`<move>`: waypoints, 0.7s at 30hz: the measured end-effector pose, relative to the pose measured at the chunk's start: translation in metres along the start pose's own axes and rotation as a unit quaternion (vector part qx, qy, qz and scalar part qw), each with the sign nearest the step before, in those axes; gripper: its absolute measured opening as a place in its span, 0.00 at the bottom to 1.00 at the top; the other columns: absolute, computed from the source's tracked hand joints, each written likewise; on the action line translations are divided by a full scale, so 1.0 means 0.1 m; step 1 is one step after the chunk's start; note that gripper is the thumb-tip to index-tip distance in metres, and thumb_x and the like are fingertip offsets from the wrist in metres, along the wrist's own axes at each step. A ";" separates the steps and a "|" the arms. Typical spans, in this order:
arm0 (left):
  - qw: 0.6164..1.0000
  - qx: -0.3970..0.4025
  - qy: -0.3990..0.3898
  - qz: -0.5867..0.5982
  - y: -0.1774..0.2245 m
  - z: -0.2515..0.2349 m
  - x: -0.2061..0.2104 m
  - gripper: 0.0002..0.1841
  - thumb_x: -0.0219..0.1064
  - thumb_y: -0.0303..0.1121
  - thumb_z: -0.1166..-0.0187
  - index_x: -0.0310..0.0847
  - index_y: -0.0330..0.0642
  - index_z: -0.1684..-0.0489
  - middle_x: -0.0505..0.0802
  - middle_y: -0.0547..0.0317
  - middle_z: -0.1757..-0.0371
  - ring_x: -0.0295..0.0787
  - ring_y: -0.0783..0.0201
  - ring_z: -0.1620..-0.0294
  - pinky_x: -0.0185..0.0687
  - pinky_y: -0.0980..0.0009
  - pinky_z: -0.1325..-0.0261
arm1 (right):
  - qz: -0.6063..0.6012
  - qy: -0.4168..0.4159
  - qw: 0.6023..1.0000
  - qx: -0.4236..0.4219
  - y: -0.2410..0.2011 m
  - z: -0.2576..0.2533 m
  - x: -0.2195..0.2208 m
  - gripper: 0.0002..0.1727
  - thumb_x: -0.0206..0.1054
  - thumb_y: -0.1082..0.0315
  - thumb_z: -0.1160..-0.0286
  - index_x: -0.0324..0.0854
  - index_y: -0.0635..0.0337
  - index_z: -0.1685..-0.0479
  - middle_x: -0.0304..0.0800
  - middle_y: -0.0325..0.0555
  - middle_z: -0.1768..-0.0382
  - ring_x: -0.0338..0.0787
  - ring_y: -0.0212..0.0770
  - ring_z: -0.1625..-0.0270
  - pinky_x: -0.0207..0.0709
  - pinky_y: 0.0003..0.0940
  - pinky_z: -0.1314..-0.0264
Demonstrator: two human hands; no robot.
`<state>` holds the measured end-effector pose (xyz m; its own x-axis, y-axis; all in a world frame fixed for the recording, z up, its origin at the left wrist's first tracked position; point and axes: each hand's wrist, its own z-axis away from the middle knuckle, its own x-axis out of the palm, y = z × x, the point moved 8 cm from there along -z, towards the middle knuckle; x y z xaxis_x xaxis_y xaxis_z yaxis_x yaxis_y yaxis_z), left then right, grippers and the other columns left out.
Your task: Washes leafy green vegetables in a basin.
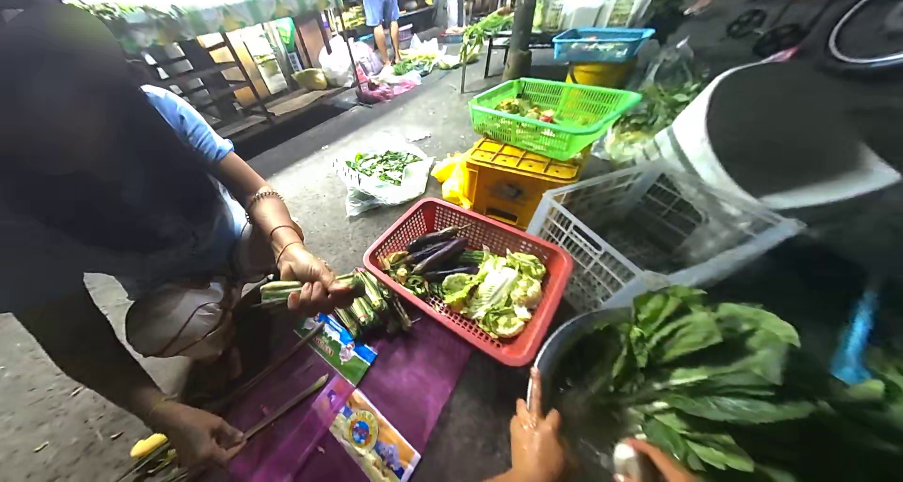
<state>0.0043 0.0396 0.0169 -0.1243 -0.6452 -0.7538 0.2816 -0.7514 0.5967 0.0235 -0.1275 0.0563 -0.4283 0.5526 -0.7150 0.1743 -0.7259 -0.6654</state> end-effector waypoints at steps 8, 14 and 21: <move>0.999 -0.035 -0.019 -0.028 0.00 0.03 0.01 0.19 0.62 0.35 0.18 0.86 0.49 0.29 0.57 0.48 0.05 0.75 0.37 0.20 0.81 0.45 0.32 | -0.075 0.162 0.983 -0.037 -0.43 1.09 -1.64 0.31 0.77 0.71 0.34 0.76 0.74 0.29 0.88 0.62 0.38 0.91 0.43 0.42 0.84 0.38 0.36; 0.994 -0.043 -0.028 -0.100 0.01 0.03 0.07 0.22 0.63 0.40 0.15 0.81 0.48 0.23 0.69 0.30 0.14 0.78 0.30 0.25 0.80 0.40 0.33 | -0.296 0.289 0.911 -0.004 0.07 1.87 -2.17 0.27 0.75 0.70 0.36 0.79 0.64 0.34 0.93 0.42 0.42 0.93 0.38 0.41 0.91 0.33 0.41; 0.993 0.061 0.062 -0.081 -0.02 0.02 0.11 0.20 0.65 0.35 0.20 0.85 0.35 0.33 0.54 0.28 0.07 0.66 0.14 0.22 0.73 0.24 0.35 | -0.312 0.412 0.849 0.106 0.67 3.15 -2.59 0.23 0.66 0.77 0.27 0.75 0.67 0.31 0.92 0.49 0.43 0.94 0.44 0.44 0.92 0.40 0.42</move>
<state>0.0006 0.0333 0.0079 -0.0388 -0.4979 -0.8664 0.1489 -0.8602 0.4877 -0.1331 -0.4475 0.2644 0.4036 0.8923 -0.2023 -0.0595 -0.1950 -0.9790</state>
